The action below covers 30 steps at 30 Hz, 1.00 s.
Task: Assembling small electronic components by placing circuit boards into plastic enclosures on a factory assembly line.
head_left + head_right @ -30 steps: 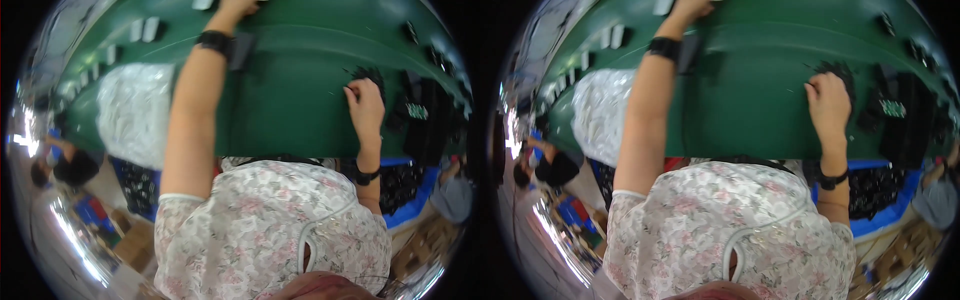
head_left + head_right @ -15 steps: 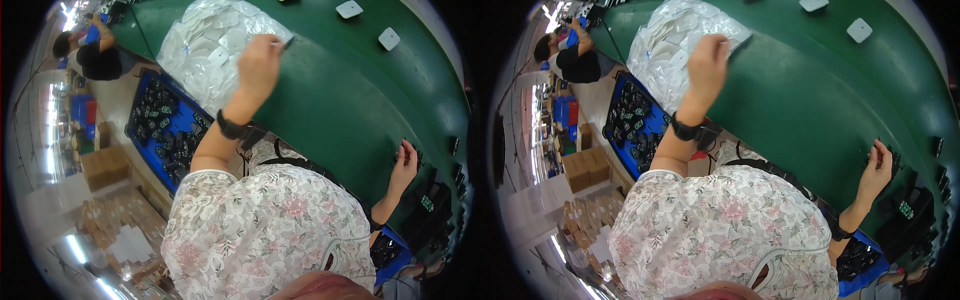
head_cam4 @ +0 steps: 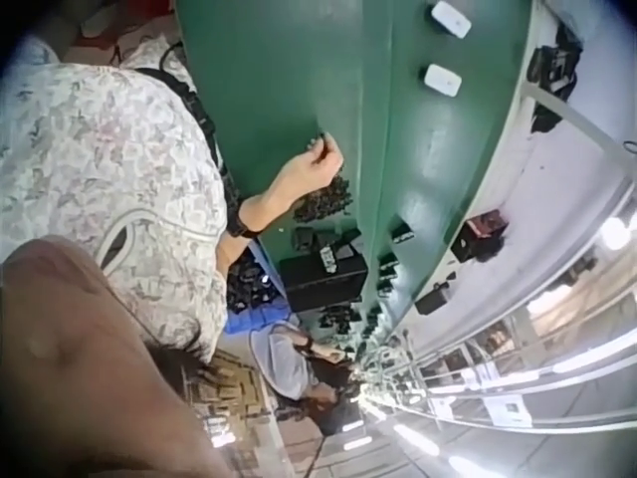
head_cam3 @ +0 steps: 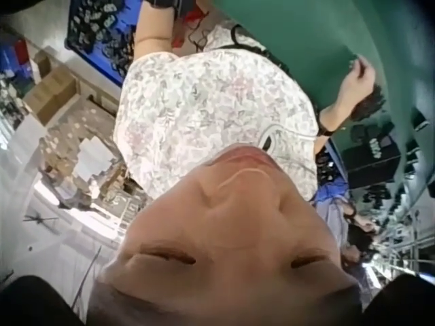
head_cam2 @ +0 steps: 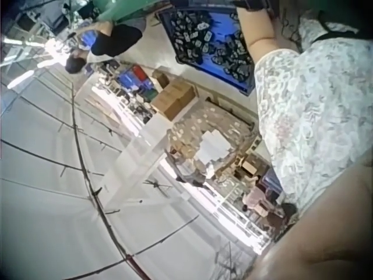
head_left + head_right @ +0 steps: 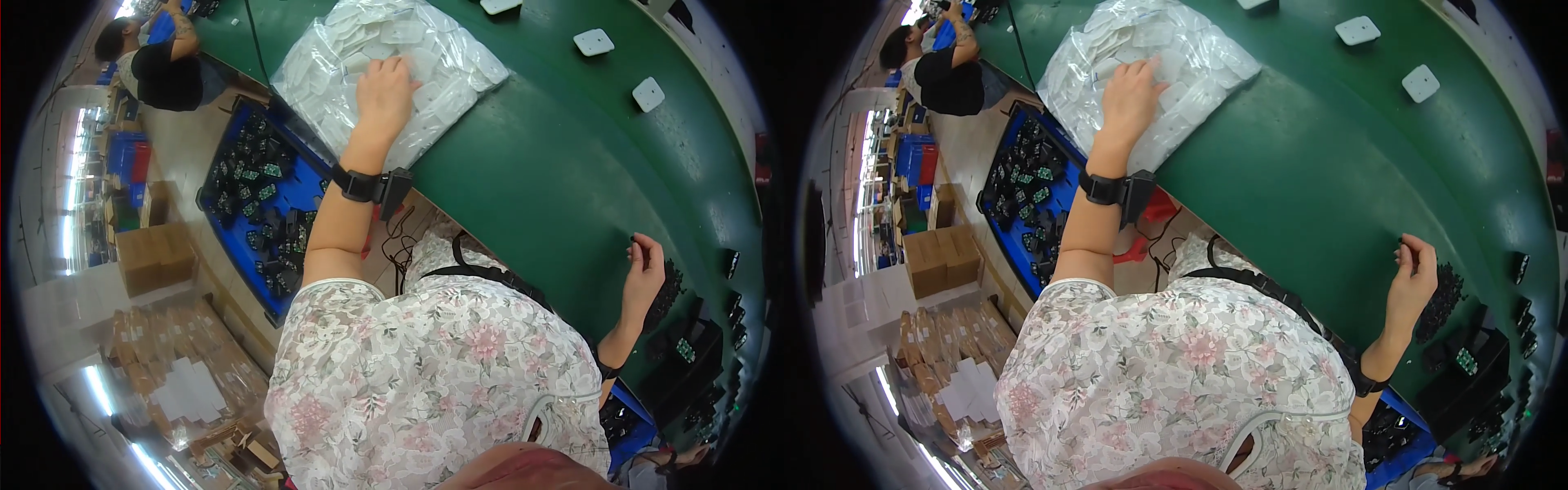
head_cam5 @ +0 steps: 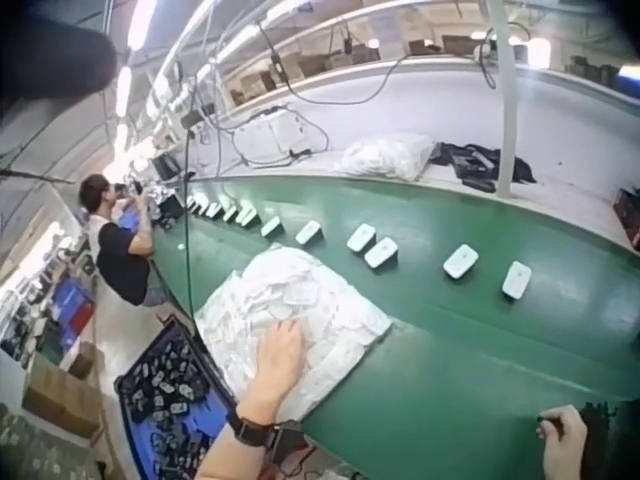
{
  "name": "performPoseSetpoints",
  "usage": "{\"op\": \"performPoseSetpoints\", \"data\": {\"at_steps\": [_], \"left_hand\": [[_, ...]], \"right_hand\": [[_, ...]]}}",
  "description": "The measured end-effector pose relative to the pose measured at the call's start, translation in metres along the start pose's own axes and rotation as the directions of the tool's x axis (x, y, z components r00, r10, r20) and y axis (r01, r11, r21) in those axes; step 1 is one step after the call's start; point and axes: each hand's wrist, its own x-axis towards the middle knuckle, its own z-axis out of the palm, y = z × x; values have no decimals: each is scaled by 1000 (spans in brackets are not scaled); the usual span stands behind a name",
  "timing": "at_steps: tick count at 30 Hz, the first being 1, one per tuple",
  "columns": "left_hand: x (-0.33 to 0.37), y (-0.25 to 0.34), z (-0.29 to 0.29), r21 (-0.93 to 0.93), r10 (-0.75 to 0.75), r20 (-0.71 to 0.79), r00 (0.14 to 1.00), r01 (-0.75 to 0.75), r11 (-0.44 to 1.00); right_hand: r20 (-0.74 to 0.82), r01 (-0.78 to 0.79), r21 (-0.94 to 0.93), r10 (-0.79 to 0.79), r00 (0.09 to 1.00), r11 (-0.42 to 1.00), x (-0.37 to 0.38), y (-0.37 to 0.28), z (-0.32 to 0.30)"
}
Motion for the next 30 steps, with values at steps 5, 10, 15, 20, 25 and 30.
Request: {"op": "performPoseSetpoints", "data": {"at_steps": [5, 10, 15, 20, 25, 30], "left_hand": [[7, 6, -5, 124, 57, 100, 993, -70, 990], [8, 0, 5, 56, 63, 143, 988, -71, 996], [-1, -12, 0, -398, -183, -148, 972, 111, 911], [0, 25, -37, -715, -364, -246, 898, 85, 694], [0, 96, -56, -905, -213, 249, 945, 305, 297], [-20, 189, -47, -901, 157, 435, 887, 430, 67]], "right_hand": [[31, -25, -49, 27, 999, 998, 1, 1, 4], [27, -56, -69, 58, 998, 996, 4, 1, 9], [-7, -41, 34, 41, 999, 999, 5, 3, 11], [-9, -19, 231, 22, 1000, 973, 7, -8, 11], [52, -79, 414, 63, 997, 907, 4, -49, 15], [155, -123, 606, 36, 987, 786, 14, -74, 27]]}}
